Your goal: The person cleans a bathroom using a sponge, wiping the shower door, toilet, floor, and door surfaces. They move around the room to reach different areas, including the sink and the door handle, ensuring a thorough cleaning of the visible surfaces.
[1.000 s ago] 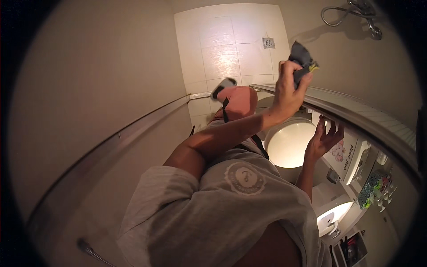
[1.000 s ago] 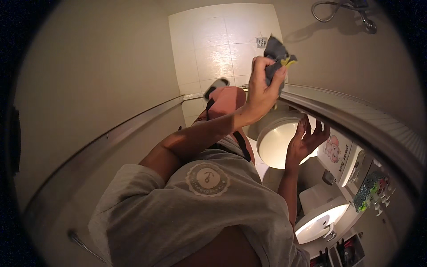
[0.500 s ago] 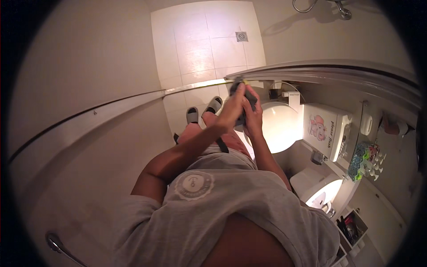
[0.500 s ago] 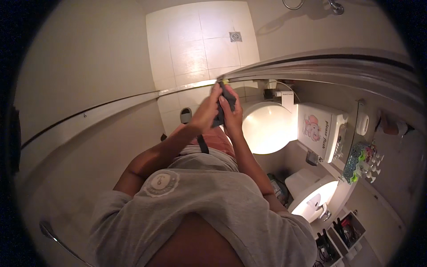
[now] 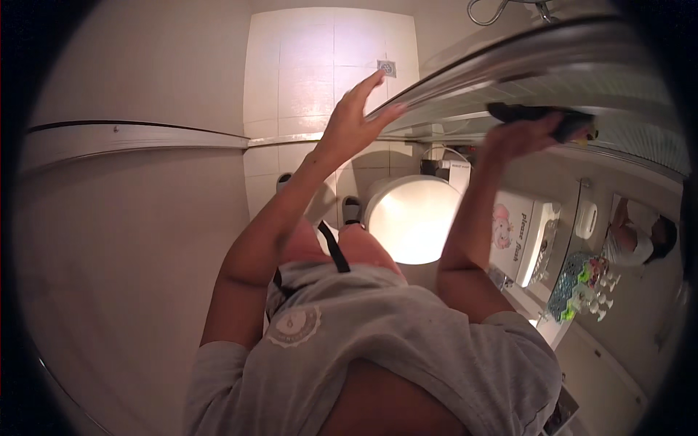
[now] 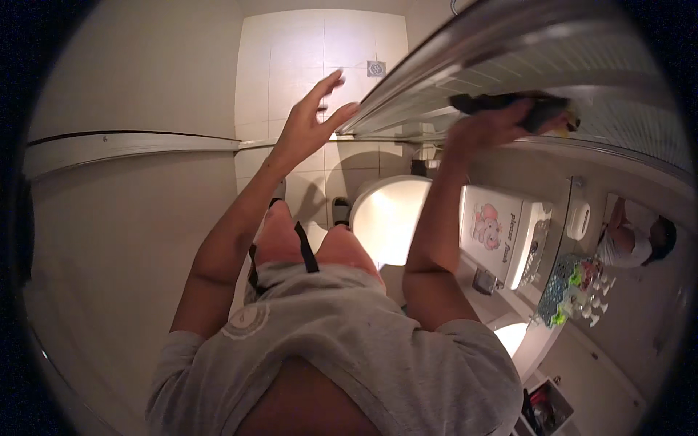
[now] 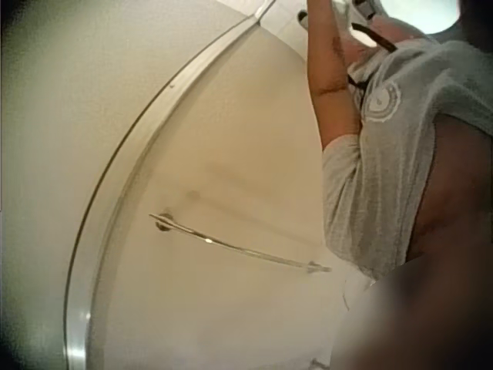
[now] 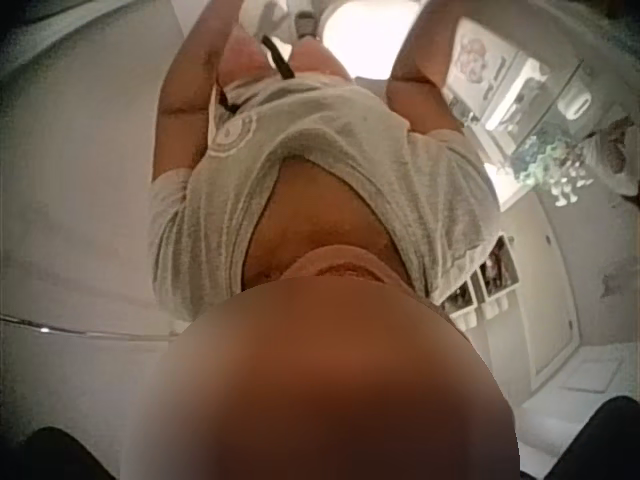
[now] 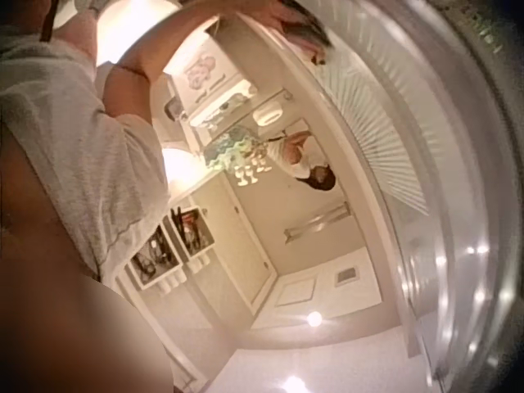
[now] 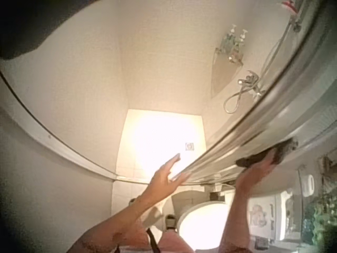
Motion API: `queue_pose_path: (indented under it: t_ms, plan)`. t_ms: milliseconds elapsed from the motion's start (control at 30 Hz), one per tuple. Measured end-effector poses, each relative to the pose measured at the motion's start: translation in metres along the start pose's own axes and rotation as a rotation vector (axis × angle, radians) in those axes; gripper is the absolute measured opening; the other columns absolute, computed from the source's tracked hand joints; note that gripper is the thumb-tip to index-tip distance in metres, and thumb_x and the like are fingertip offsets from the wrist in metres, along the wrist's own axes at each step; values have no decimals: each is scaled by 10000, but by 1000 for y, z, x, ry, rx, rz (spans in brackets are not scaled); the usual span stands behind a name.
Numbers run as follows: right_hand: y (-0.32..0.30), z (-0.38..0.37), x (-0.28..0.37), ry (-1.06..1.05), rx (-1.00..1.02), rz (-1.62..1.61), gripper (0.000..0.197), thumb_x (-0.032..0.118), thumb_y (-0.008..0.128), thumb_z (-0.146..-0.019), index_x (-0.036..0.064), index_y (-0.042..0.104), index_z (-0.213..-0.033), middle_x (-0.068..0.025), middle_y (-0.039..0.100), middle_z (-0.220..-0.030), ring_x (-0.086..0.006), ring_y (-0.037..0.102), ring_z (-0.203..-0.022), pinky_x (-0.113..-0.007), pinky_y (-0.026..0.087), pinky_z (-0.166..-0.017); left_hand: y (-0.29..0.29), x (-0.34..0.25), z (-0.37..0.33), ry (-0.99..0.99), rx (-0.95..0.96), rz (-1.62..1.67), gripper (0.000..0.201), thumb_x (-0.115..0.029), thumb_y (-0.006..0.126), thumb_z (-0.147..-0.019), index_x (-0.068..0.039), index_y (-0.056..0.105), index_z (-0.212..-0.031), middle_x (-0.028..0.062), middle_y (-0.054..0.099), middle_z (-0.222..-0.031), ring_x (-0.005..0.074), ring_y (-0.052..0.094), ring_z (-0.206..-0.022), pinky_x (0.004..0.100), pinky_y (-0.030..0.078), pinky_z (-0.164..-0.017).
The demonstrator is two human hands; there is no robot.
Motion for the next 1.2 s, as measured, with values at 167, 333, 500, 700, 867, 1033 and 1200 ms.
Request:
queue_pose_path:
  t_ms: [167,333,500,700,867,1033,1200]
  plan:
    - [-30,71,-114,34,-103,325,574,149,415,-922,9,157,-1414,-191,182,-1458,-300,242,-1332,-407,225,-1084,47,-85,-53,397,-139,-180,995,-436,813,-625,42,290,-1324,200,447,-1229,330,458,-1119,404,389,-950]
    - [-74,168,-277,557,-317,-28,577,272,392,-961,44,135,-1425,-157,118,-1485,-291,221,-1339,-388,213,-1088,69,-71,-57,449,-361,-236,956,-218,924,-471,0,324,-1183,87,447,-980,240,452,-933,373,404,-837]
    - [-134,238,-468,897,-638,-484,434,223,409,-941,55,304,-1328,-144,401,-1285,-258,432,-1145,-380,359,-961,134,-71,-53,826,-377,-415,1092,-91,857,-602,8,49,-1330,168,322,-1205,243,362,-1117,349,362,-977]
    - [-109,141,-331,865,-765,-554,264,202,431,-933,22,541,-1091,-84,548,-1034,-202,535,-903,-316,445,-808,126,-18,-50,673,-410,-448,1071,25,765,-678,-31,-60,-1358,187,296,-1244,250,435,-1082,333,472,-948]
    - [-59,37,-145,-362,-333,14,448,372,613,-771,129,611,-1147,-114,432,-1317,-437,294,-1286,-606,200,-1043,151,19,-48,490,-440,-387,822,-92,726,-759,6,126,-1312,162,399,-1173,215,488,-984,312,480,-802]
    - [-100,99,-286,4,-358,195,403,173,562,-794,93,579,-1189,-196,340,-1370,-383,317,-1284,-478,242,-1065,134,104,-51,281,-239,-418,330,-264,565,-893,-6,436,-1054,87,497,-975,147,484,-807,276,411,-679]
    - [-195,236,-517,439,-738,292,365,123,357,-974,-15,385,-1311,-167,380,-1348,-268,356,-1268,-334,274,-1048,183,96,-30,693,-126,-1168,508,-347,479,-931,-21,378,-1307,190,443,-1233,267,466,-1091,385,438,-862]
Point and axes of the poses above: each hand's wrist, its own z-axis away from the middle knuckle, its own y-axis out of the palm, x = y × z, the point moved 8 cm from there along -z, towards the middle knuckle
